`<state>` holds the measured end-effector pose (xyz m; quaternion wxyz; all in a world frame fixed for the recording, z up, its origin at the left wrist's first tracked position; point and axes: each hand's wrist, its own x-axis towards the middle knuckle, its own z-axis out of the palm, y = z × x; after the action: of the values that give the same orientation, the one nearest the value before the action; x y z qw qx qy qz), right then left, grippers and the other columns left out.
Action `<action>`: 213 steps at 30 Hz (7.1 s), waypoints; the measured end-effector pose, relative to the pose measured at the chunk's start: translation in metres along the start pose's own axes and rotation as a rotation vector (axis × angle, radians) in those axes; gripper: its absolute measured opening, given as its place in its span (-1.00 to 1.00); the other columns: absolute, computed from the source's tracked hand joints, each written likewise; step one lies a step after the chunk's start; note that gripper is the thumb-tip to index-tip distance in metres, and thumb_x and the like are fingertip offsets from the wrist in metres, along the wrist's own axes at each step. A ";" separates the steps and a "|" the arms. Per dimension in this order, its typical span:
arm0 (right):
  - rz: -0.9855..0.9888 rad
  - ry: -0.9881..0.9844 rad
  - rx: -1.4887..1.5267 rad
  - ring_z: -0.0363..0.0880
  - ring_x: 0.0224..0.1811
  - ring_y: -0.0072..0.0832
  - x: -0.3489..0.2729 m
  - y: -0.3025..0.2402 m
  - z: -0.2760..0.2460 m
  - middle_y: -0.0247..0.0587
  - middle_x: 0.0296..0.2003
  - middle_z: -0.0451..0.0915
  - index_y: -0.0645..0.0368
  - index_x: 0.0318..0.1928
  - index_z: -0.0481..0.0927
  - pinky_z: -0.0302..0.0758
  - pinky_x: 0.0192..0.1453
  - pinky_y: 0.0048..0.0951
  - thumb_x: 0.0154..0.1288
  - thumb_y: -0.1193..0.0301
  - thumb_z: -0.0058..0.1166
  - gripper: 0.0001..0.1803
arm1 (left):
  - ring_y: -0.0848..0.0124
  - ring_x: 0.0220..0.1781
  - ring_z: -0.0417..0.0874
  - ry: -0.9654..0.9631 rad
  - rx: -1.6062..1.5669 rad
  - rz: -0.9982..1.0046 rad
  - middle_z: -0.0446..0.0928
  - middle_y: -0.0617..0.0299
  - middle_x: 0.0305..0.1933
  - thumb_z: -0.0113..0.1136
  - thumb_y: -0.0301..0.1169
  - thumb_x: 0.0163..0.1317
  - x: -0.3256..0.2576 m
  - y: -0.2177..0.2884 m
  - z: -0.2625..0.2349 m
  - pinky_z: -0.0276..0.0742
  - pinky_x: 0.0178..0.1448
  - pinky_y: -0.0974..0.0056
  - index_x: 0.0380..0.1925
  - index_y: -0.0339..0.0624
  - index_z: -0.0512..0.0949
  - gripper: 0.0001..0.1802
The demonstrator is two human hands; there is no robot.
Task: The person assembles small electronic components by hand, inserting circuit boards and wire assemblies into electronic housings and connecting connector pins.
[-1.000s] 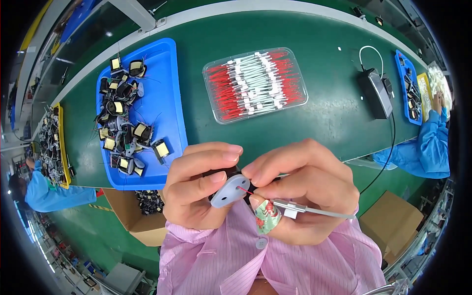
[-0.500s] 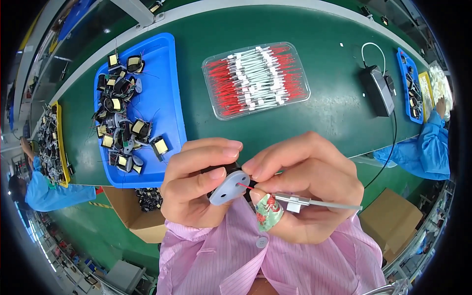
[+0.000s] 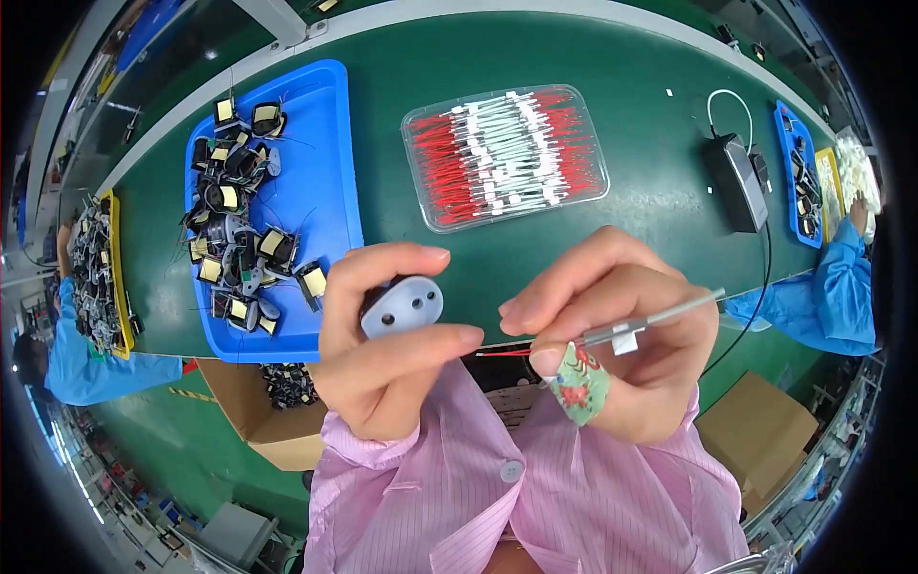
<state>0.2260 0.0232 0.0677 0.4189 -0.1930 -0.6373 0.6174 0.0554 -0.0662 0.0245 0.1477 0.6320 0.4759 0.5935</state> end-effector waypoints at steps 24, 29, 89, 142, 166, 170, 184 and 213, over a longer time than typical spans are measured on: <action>0.008 -0.126 -0.157 0.59 -0.40 -0.50 0.003 0.002 -0.003 -0.06 -0.32 0.60 0.37 -0.37 0.63 0.48 -0.40 -0.56 -0.06 0.65 0.23 -0.84 | 0.20 -0.06 0.56 0.052 -0.251 -0.256 0.49 -0.17 -0.05 0.30 -0.57 0.01 0.007 0.013 0.005 0.47 -0.09 0.29 -0.36 -0.29 0.63 -0.86; 0.010 -0.155 -0.143 0.60 -0.38 -0.46 0.003 0.003 -0.003 -0.05 -0.32 0.60 0.37 -0.35 0.62 0.50 -0.38 -0.54 -0.07 0.66 0.24 -0.82 | 0.25 -0.09 0.56 0.023 -0.240 -0.271 0.49 -0.16 -0.05 0.31 -0.60 0.00 0.008 0.014 0.004 0.47 -0.15 0.34 -0.36 -0.29 0.62 -0.84; -0.124 -0.049 -0.311 0.68 -0.38 -0.35 0.005 -0.002 0.005 0.04 -0.35 0.57 0.40 -0.43 0.59 0.63 -0.31 -0.50 -0.02 0.64 0.29 -0.87 | 0.08 0.00 0.55 0.011 -0.197 -0.036 0.49 -0.13 0.09 0.42 -0.49 -0.01 0.001 -0.007 0.013 0.51 0.03 0.13 0.07 -0.20 0.40 -0.40; -0.033 -0.135 -0.360 0.44 -0.54 -0.52 0.017 0.004 -0.001 -0.10 -0.39 0.61 0.33 -0.39 0.63 0.32 -0.50 -0.53 -0.05 0.49 0.31 -0.80 | 0.13 -0.20 0.61 0.015 -0.066 -0.009 0.57 -0.03 -0.13 0.46 -0.59 -0.11 0.004 -0.013 0.009 0.52 -0.15 0.13 -0.04 -0.16 0.43 -0.42; -0.179 -0.210 -0.722 0.34 -0.66 -0.41 0.007 0.013 -0.018 -0.30 -0.68 0.36 0.25 -0.43 0.64 0.22 -0.61 -0.45 -0.29 0.65 0.20 -0.75 | 0.37 -0.19 0.62 -0.142 -0.269 -0.425 0.55 -0.01 -0.09 0.41 -0.62 -0.08 0.006 0.002 -0.001 0.56 -0.28 0.39 -0.07 -0.33 0.52 -0.52; -0.269 -0.224 -0.775 0.26 -0.63 -0.37 0.008 0.013 -0.019 -0.29 -0.65 0.30 0.28 -0.42 0.63 0.20 -0.57 -0.41 -0.34 0.64 0.19 -0.72 | 0.27 -0.12 0.62 -0.073 -0.337 -0.437 0.57 -0.06 -0.09 0.33 -0.51 0.10 0.001 -0.002 0.001 0.56 -0.09 0.30 -0.04 -0.42 0.49 -0.59; -0.470 -0.308 -1.064 0.28 -0.57 -0.48 0.008 0.023 -0.008 -0.35 -0.62 0.30 0.25 -0.52 0.50 0.16 -0.56 -0.45 -0.33 0.47 0.08 -0.79 | 0.29 -0.24 0.53 0.056 -0.289 -0.323 0.56 -0.05 -0.20 0.27 -0.55 0.16 -0.010 -0.009 0.018 0.47 -0.17 0.28 -0.12 -0.43 0.48 -0.70; -0.327 -0.347 -1.010 0.43 -0.63 -0.26 0.063 0.017 -0.026 -0.17 -0.56 0.49 0.27 -0.41 0.54 0.30 -0.58 -0.29 -0.23 0.69 0.01 -0.75 | 0.05 0.16 0.46 0.217 0.061 -0.258 0.46 -0.10 0.11 0.27 -0.39 0.12 -0.003 -0.015 -0.021 0.35 0.21 0.13 0.07 -0.44 0.40 -0.47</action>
<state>0.2053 0.0907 0.0670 0.2537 -0.1640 -0.9352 0.1848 0.0308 -0.0691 0.0165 0.1510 0.5024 0.5840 0.6195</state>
